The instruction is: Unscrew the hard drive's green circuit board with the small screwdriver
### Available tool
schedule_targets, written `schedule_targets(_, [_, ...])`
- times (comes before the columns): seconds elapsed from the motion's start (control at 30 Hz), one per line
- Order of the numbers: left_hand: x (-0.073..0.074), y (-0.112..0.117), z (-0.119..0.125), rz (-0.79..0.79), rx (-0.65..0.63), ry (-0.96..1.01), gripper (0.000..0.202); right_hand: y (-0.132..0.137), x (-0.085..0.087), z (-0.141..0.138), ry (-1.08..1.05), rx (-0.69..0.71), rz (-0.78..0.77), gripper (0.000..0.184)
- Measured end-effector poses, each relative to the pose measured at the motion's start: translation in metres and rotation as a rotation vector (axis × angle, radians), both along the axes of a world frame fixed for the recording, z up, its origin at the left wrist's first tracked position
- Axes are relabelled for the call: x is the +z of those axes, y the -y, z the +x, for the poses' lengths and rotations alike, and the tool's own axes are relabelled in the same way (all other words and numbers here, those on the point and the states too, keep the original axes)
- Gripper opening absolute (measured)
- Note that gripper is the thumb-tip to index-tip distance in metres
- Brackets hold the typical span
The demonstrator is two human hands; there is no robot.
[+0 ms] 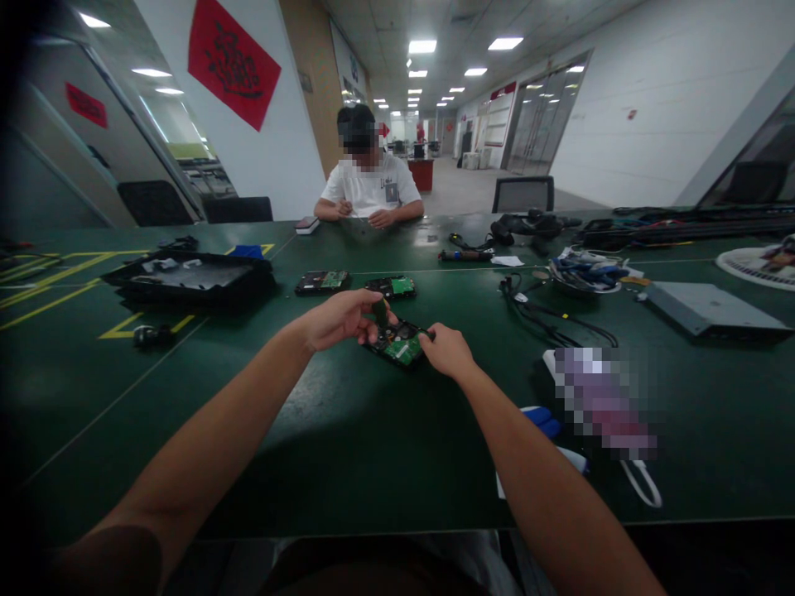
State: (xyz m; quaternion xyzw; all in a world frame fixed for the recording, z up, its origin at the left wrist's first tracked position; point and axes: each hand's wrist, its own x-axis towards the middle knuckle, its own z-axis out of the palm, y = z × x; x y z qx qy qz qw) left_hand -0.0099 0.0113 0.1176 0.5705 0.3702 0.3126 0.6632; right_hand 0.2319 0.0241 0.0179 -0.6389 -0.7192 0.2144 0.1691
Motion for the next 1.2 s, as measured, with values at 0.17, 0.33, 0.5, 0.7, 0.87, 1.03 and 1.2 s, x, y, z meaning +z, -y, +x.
schedule_targets(0.17, [0.0033,0.0012,-0.0003,-0.023,0.057,0.019,0.033,-0.0019,-0.0026,0.0003,0.002,-0.004,0.012,0.034])
schedule_targets(0.33, [0.0054,0.0011,-0.0014,0.011,0.129,-0.032,0.033,-0.0023,-0.0037,0.0007,-0.011,-0.004,0.004,0.034])
schedule_targets(0.5, [0.0014,-0.002,-0.0004,0.046,0.202,-0.025,0.027,-0.0024,-0.0029,0.0003,0.003,-0.003,-0.009,0.037])
schedule_targets(0.7, [0.0001,-0.0028,0.0,0.106,0.163,-0.053,0.028,-0.002,-0.0022,-0.0003,0.012,-0.005,0.002,0.038])
schedule_targets(0.87, [0.0017,0.0016,0.0035,0.022,0.128,0.007,0.029,-0.0017,-0.0023,0.0002,0.0,0.001,0.003,0.037])
schedule_targets(1.03, [0.0011,0.0025,0.0052,-0.026,0.087,0.056,0.026,-0.0023,-0.0044,0.0008,-0.026,-0.001,0.006,0.037])
schedule_targets(1.2, [0.0017,0.0,0.001,0.046,0.15,-0.008,0.03,-0.0023,-0.0032,-0.0002,-0.009,-0.015,-0.003,0.038])
